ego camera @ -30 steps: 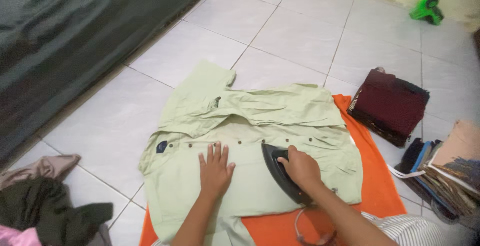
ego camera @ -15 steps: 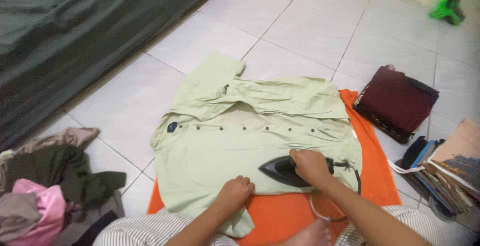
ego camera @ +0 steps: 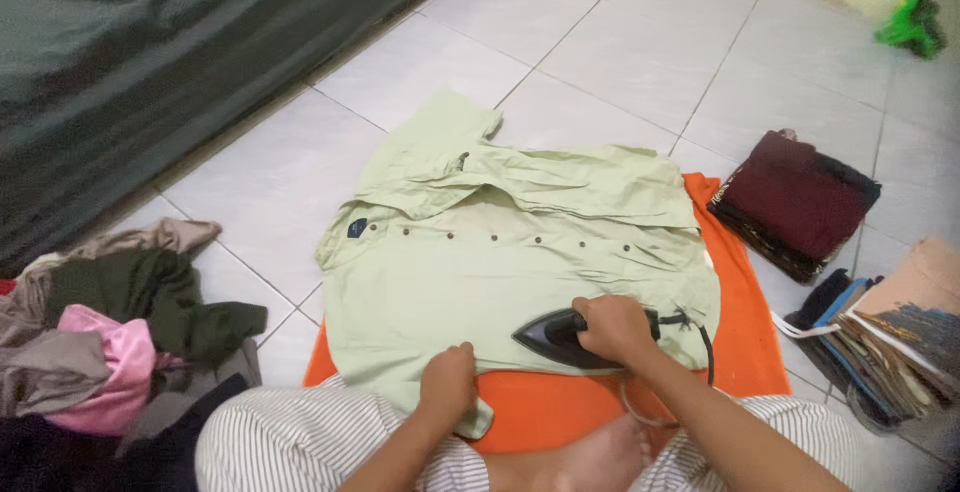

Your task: The person irons a light green shirt laid out on an orange mat on the floor. They repeatedly smooth the fabric with their hands and use a black iron to press the sleeves, body, and collar areas.

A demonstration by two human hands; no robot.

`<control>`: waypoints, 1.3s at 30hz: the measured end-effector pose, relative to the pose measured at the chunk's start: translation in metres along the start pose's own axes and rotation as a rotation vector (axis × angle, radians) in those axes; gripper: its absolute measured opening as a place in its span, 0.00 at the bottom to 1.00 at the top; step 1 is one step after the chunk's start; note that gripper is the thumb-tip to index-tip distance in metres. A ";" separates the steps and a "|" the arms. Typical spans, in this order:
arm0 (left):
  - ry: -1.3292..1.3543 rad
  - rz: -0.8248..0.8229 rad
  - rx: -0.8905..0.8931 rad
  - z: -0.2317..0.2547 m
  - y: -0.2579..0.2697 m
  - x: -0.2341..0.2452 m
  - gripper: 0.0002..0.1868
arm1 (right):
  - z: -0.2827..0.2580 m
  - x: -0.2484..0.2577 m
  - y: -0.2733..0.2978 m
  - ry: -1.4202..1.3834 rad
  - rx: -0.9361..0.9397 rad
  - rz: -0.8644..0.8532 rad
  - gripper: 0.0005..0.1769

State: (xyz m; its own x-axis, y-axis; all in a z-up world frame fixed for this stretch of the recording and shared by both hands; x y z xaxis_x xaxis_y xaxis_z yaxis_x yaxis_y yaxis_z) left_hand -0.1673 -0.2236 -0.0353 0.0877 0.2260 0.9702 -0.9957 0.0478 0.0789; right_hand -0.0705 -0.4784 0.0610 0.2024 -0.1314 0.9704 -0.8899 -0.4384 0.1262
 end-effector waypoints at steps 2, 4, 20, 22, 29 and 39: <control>-0.016 -0.068 -0.061 -0.009 -0.005 -0.005 0.07 | -0.006 0.001 0.006 -0.016 0.167 0.011 0.15; -0.060 -0.072 -0.071 -0.008 -0.004 -0.006 0.05 | -0.008 0.002 0.006 -0.014 0.200 0.013 0.15; 0.025 -0.213 0.222 -0.031 0.004 0.000 0.06 | -0.061 -0.011 -0.013 -0.078 0.357 0.063 0.14; 0.035 -0.211 0.239 -0.033 0.002 0.002 0.06 | -0.067 -0.014 -0.021 -0.077 0.446 0.113 0.15; 0.037 -0.272 0.195 -0.034 0.003 0.001 0.06 | -0.073 -0.027 -0.062 0.010 0.217 0.305 0.12; -0.027 -0.179 0.133 -0.036 0.002 -0.016 0.07 | -0.060 -0.006 -0.103 -0.035 -0.075 0.133 0.10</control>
State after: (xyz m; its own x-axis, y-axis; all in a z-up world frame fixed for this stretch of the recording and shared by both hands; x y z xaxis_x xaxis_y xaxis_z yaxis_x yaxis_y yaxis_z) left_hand -0.1701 -0.1924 -0.0589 0.2649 0.1997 0.9434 -0.9594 -0.0440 0.2787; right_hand -0.0045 -0.3796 0.0547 0.0940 -0.2153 0.9720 -0.9374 -0.3480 0.0135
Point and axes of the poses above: each hand's wrist, its own y-axis away from the middle knuckle, its own x-axis out of the back of the hand, z = x × y, the point moved 4 cm from there along -y, towards the middle knuckle, and after that the axes turned 8 degrees about -y, right-handed, at the moved point
